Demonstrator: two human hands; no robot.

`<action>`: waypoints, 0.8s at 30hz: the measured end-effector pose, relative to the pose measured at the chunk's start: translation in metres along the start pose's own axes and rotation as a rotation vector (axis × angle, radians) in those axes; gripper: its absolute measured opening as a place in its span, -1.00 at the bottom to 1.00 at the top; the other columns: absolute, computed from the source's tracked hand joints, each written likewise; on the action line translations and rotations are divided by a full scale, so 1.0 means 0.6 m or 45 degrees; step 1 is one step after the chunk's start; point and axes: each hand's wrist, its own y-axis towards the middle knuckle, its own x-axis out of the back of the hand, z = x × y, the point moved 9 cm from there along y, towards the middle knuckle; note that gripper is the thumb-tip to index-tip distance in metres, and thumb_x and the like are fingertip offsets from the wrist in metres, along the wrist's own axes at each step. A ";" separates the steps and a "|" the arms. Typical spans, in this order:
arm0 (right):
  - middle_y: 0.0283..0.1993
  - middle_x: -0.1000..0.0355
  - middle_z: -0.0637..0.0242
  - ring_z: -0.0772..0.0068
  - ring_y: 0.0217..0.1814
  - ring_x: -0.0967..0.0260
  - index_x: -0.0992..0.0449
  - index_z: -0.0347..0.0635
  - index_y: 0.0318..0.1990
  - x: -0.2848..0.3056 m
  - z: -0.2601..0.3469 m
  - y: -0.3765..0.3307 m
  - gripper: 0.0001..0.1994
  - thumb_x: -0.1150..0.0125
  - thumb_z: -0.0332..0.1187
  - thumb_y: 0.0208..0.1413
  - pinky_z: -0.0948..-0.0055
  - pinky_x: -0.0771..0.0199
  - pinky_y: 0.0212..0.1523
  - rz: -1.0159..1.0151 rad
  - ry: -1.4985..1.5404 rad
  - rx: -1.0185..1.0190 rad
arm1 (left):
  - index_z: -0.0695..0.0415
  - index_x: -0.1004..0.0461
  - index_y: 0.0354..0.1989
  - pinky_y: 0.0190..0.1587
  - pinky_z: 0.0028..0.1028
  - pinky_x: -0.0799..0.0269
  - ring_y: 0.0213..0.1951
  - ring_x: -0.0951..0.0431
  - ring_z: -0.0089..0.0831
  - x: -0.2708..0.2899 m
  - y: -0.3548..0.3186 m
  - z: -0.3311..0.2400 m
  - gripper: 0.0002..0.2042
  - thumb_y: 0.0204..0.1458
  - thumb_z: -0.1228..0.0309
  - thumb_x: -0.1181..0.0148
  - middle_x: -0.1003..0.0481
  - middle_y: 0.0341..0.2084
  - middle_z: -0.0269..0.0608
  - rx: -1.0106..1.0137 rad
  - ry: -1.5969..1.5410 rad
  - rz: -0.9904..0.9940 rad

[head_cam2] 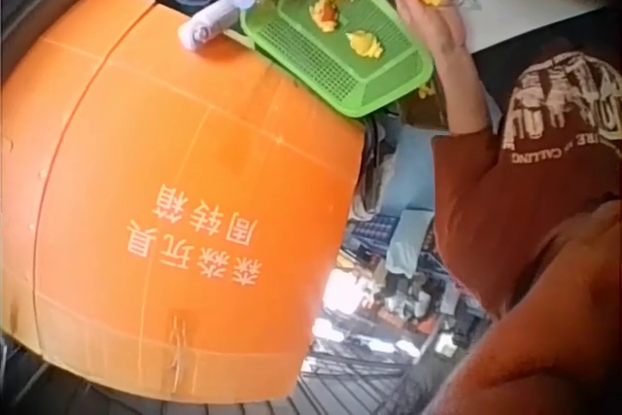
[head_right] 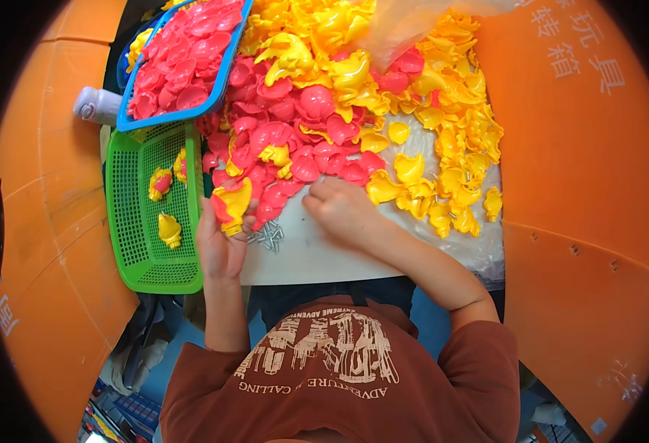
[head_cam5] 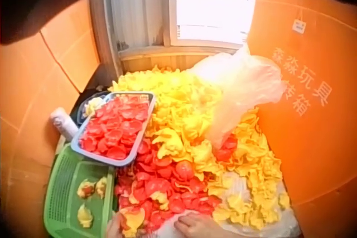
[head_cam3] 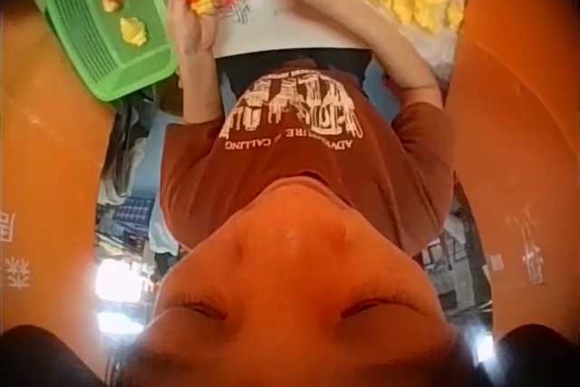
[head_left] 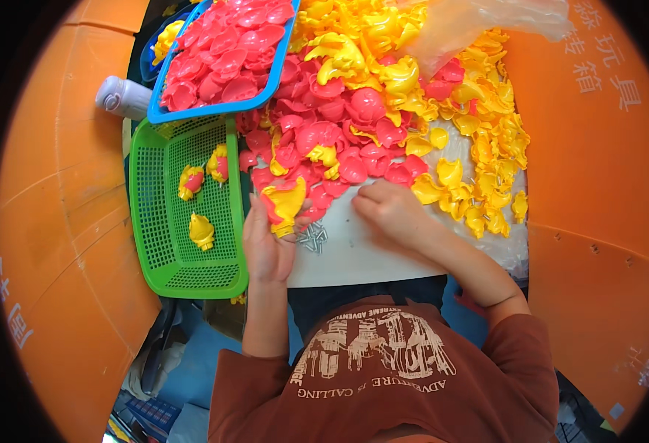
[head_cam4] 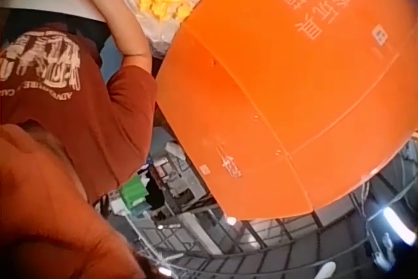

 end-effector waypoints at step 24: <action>-0.28 -0.44 0.25 0.17 -0.17 -0.35 -0.52 -0.22 -0.32 0.025 -0.027 -0.033 -0.79 -0.30 -0.52 -0.20 0.33 -0.38 -0.21 -0.326 0.235 -0.139 | 0.30 -0.24 0.04 -0.31 -0.37 -0.54 -0.19 -0.54 -0.15 0.001 -0.012 0.058 -0.60 0.25 0.20 0.24 -0.44 -0.15 0.02 0.085 0.125 0.062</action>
